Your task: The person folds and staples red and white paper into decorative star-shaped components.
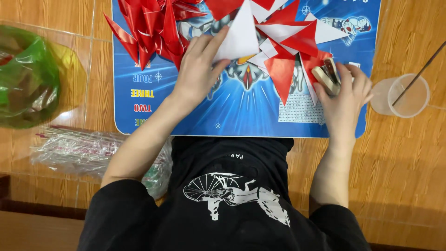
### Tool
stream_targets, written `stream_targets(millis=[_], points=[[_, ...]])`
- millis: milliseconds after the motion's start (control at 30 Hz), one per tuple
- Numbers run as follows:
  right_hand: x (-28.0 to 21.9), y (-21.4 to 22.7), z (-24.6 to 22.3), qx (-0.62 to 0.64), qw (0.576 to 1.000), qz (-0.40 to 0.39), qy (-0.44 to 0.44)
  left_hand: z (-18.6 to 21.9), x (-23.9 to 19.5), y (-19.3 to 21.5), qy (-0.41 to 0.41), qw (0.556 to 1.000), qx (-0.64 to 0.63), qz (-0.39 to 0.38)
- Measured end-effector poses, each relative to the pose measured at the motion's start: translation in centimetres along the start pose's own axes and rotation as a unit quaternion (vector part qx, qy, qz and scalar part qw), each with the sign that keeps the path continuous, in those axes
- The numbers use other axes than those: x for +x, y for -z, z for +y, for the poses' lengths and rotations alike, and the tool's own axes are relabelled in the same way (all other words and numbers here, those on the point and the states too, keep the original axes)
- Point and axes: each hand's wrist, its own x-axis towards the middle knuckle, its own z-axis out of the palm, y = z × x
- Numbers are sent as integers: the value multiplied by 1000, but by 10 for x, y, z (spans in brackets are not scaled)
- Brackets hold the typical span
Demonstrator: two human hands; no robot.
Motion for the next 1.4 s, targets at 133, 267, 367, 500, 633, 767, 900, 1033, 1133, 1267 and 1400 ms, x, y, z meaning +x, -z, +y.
stream_targets(millis=[133,267,367,500,633,767,900,1033,1133,1267,1400], points=[[-2,-6,-24,76,997,31,-12,19,-5,8,112,977,-178,-44],[6,-18,-61,401,911,-85,-47,38,-11,4,67,984,-168,-1],[1,-32,-65,512,849,-106,-79,43,-14,-1,-21,993,-117,15],[-10,-52,-52,528,830,-104,-149,40,-14,-4,-20,986,-152,-67],[2,-47,-54,546,808,-102,-198,36,-22,-13,47,935,-333,-114],[11,-30,-73,623,760,-94,-156,38,-21,-19,190,906,-365,-103],[-7,-48,-56,572,799,-123,-139,43,-18,-19,188,938,-274,-103],[4,-39,-43,564,799,-111,-175,24,-25,-14,145,917,-369,-49],[9,-37,-24,566,793,-96,-204,11,-24,3,265,882,-391,-11],[29,-23,-5,538,813,-52,-216,7,-19,11,314,794,-511,100],[56,-16,17,562,793,-63,-226,6,-25,-3,258,837,-473,97]])
